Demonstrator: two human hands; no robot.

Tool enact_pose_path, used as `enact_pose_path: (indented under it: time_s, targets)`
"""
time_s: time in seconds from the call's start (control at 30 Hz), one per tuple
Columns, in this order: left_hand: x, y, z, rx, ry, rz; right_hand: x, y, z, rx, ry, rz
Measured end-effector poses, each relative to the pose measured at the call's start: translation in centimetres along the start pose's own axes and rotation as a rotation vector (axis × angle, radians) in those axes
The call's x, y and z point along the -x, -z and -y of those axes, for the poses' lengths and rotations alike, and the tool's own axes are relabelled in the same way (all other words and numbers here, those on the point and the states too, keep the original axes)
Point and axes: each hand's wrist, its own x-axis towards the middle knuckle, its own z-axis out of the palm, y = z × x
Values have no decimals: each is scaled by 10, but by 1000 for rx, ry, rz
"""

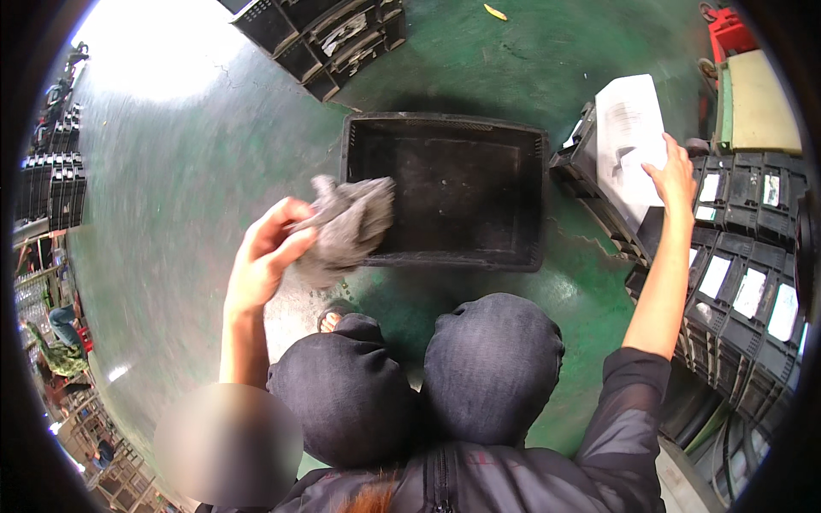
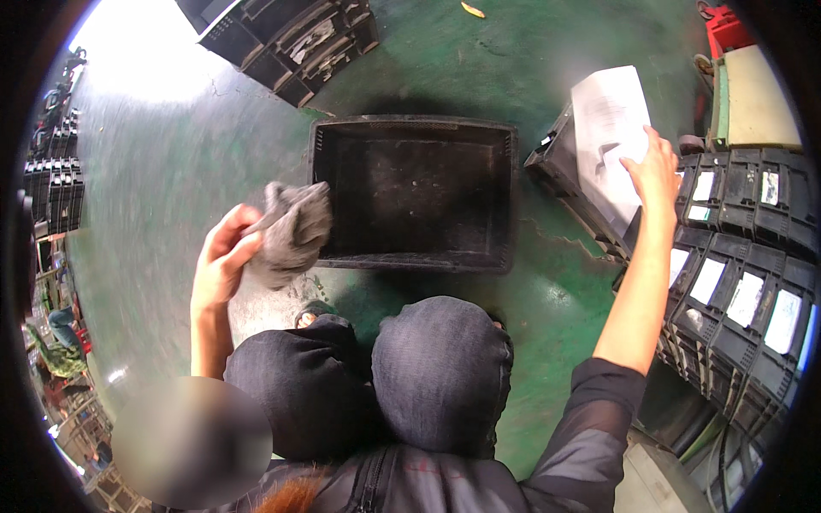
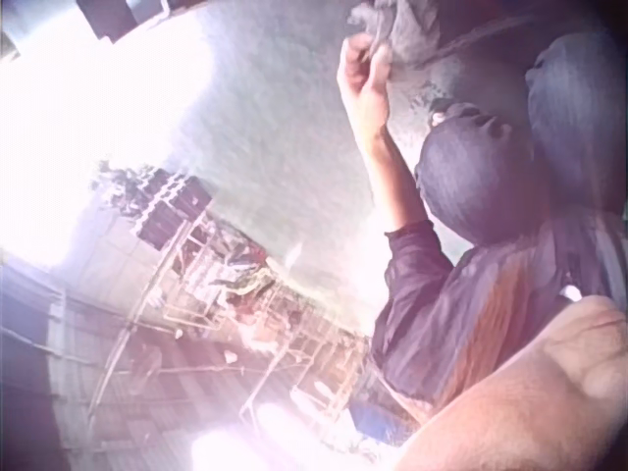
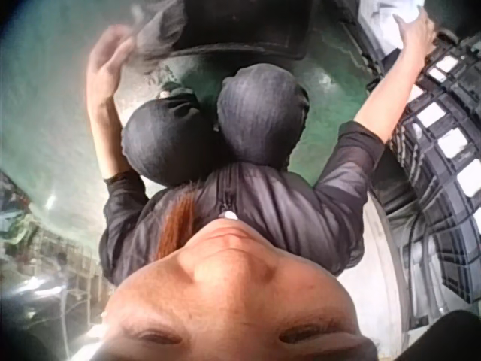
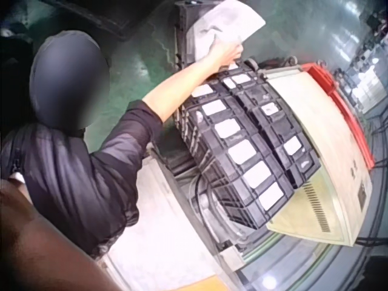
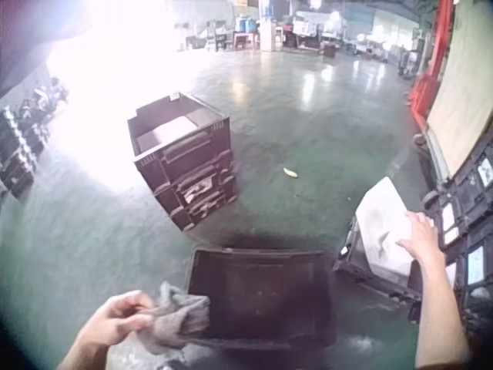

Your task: The person wipes the inside of several plastic crates with a cloth and places a sheet of paper into each crate before stacking them.

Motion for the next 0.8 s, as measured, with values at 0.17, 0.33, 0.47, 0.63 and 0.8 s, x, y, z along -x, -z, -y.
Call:
enact_pose_path:
  time_s: [0.17,0.33,0.47,0.63,0.8]
  targets:
    - [-37,-63,-5,-416,-189,-43,18,12,29,86,54,-128]
    - [-84,-47,46,-852,-409,-335,52,10,87,-385,414,-422]
    - [-104,-4,140,-971,-202,-499,112,-26,183,-575,895,-297]
    - [-104,-27,154,-619,-100,-470,156,-141,256,-714,961,106]
    - [-105,-32,152,-622,-104,-475,151,-191,326,-392,1351,156]
